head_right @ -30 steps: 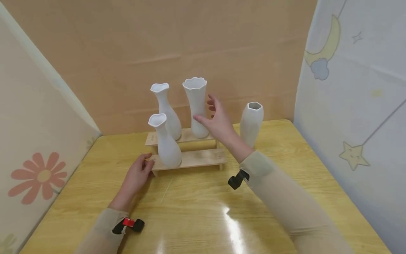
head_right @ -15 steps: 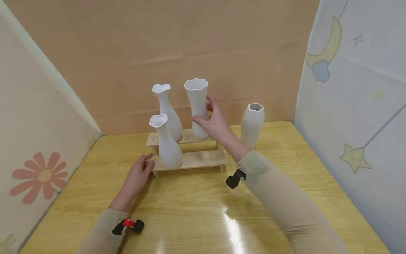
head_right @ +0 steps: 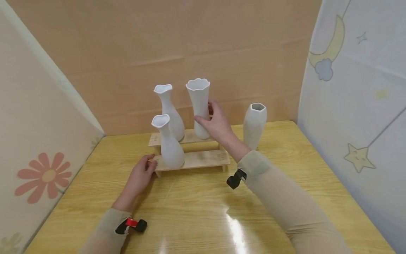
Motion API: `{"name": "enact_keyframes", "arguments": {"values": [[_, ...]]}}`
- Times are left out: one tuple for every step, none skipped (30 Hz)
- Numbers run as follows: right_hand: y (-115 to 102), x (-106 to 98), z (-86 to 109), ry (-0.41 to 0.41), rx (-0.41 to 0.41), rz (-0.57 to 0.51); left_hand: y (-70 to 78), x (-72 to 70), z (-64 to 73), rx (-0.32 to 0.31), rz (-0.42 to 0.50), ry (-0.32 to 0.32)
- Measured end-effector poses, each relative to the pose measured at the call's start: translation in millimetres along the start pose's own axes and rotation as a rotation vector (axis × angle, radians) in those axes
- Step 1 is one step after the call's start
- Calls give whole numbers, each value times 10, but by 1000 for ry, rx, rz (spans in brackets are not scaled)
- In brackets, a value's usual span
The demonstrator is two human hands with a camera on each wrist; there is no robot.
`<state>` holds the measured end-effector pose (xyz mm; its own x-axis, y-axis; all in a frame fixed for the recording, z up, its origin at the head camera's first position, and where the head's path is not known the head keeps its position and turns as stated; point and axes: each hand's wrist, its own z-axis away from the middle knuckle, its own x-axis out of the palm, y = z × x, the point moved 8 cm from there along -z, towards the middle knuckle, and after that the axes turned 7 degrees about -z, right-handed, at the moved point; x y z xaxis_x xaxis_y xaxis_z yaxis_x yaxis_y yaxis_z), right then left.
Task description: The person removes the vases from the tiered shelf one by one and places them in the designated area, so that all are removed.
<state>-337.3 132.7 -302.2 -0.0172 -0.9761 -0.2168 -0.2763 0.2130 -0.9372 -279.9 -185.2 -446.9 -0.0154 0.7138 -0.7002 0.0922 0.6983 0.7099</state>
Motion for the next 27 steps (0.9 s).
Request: {"name": "enact_keyframes", "arguments": {"values": [[-2, 1, 1, 2, -1, 3, -1, 1, 3, -2, 1, -1], [-2, 2, 3, 6, -3, 7, -2, 1, 6, -3, -1, 1], [-5, 4, 5, 10, -7, 8, -4, 1, 8, -5, -4, 1], [-7, 3, 7, 13, -10, 12, -5, 0, 12, -7, -8, 0], [-8, 4, 10, 16, -13, 14, -6, 0, 16, -7, -11, -2], [-6, 4, 16, 17, -15, 18, -4, 0, 23, -6, -14, -6], [-5, 2, 22, 16, -15, 19, -6, -1, 26, -6, -17, -7], [-4, 0, 30, 16, -17, 21, -7, -2, 28, -7, -20, -7], [-2, -2, 39, 14, -18, 20, -9, -2, 30, -7, -22, -9], [-1, -5, 52, 12, -16, 18, -12, -2, 31, -7, -23, -9], [-1, -10, 68, 10, -15, 16, -13, -3, 31, -7, -23, -7], [-1, -15, 81, 7, -14, 15, -15, -3, 30, -7, -25, -5], [-4, -24, 97, 5, -12, 13, -21, -2, 25, -7, -27, -1], [-8, -33, 112, 5, -12, 13, -22, -2, 24, -6, -28, 2], [-16, -44, 130, 4, -12, 14, -23, -3, 22, -4, -29, 4], [-26, -60, 150, 6, -10, 17, -24, -3, 20, -3, -30, 7], [-35, -77, 169, 7, -10, 22, -23, -2, 19, -1, -31, 8], [-46, -94, 188, 6, -12, 27, -22, -2, 19, 2, -32, 8], [-57, -113, 213, 7, -13, 30, -23, -2, 18, 2, -32, 7], [-69, -132, 235, 5, -16, 29, -22, -1, 16, 3, -31, 6], [-81, -154, 260, 4, -20, 27, -22, 0, 11, 4, -29, 5], [-91, -178, 287, 3, -22, 25, -21, 0, 6, 5, -29, 4], [-100, -202, 314, 1, -25, 20, -20, -1, 1, 6, -29, 3], [-106, -230, 340, 1, -29, 19, -19, -2, -4, 6, -28, 2], [-108, -260, 368, -1, -30, 23, -19, -3, -11, 5, -29, 3], [-114, -291, 397, 0, -31, 30, -16, -5, -15, 7, -30, 4], [-118, -323, 426, 1, -35, 38, -15, -7, -18, 8, -31, 5]]}}
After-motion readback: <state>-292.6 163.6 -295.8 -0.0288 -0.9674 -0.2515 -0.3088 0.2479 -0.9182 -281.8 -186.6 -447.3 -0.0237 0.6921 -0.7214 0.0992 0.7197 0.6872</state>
